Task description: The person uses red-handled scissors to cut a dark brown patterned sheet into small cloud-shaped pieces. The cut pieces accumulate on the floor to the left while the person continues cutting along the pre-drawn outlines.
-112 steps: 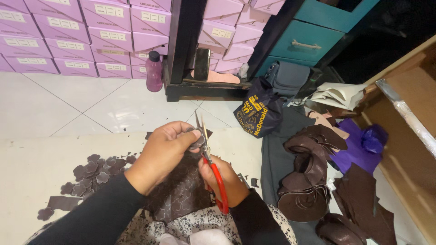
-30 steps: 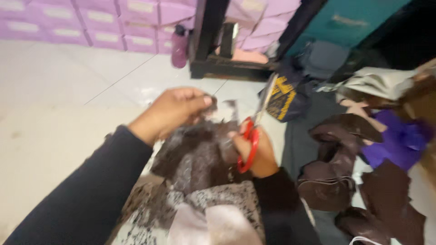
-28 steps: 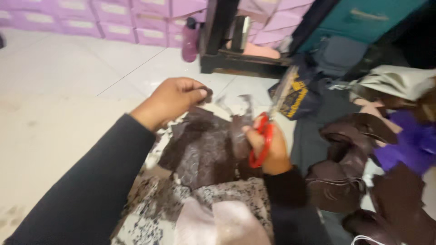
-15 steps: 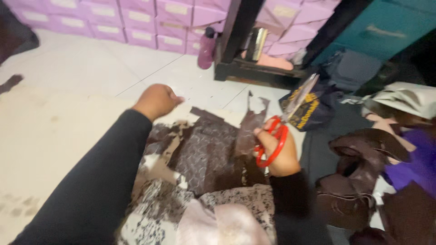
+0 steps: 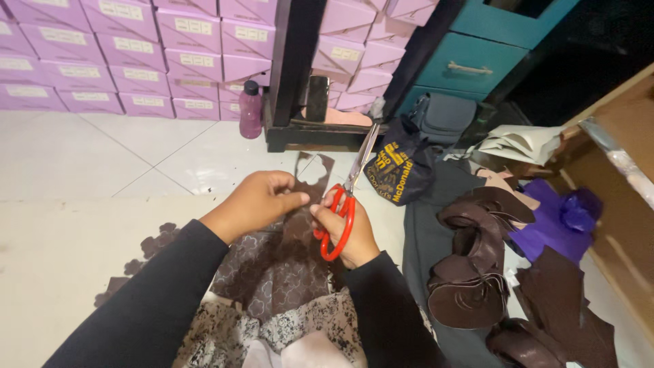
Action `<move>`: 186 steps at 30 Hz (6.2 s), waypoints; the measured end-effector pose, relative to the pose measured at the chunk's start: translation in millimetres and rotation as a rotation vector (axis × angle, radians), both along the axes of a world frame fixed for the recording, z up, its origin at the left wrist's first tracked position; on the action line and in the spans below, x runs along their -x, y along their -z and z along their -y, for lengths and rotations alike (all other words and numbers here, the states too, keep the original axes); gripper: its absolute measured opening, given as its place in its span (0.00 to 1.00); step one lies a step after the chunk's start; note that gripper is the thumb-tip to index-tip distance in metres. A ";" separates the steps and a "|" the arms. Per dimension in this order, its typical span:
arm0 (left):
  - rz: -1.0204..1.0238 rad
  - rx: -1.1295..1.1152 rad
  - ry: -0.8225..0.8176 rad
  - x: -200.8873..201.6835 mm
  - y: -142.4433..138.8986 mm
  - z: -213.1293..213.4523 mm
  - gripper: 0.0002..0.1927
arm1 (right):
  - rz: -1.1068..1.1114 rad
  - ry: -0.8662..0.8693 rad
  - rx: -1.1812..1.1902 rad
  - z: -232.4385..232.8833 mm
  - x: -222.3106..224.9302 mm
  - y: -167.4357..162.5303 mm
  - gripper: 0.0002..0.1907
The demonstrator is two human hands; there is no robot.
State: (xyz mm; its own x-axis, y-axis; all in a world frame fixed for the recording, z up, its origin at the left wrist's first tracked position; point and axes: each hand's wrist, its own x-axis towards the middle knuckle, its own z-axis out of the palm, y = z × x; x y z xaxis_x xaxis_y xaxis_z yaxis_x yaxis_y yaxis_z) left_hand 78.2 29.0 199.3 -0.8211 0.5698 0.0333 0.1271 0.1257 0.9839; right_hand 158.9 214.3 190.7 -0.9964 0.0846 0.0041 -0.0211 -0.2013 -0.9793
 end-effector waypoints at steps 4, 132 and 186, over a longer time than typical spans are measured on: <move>0.009 -0.088 -0.123 0.5 -5.5 2.9 0.11 | 0.006 0.002 -0.101 3.3 0.4 -2.9 0.12; 0.177 -0.503 -0.390 -7.2 -39.3 2.8 0.11 | 0.075 -0.200 -0.232 20.5 0.4 5.5 0.23; 0.140 -0.183 -0.301 1.2 -44.4 31.1 0.18 | -0.034 -0.381 -0.426 7.2 0.1 -3.3 0.20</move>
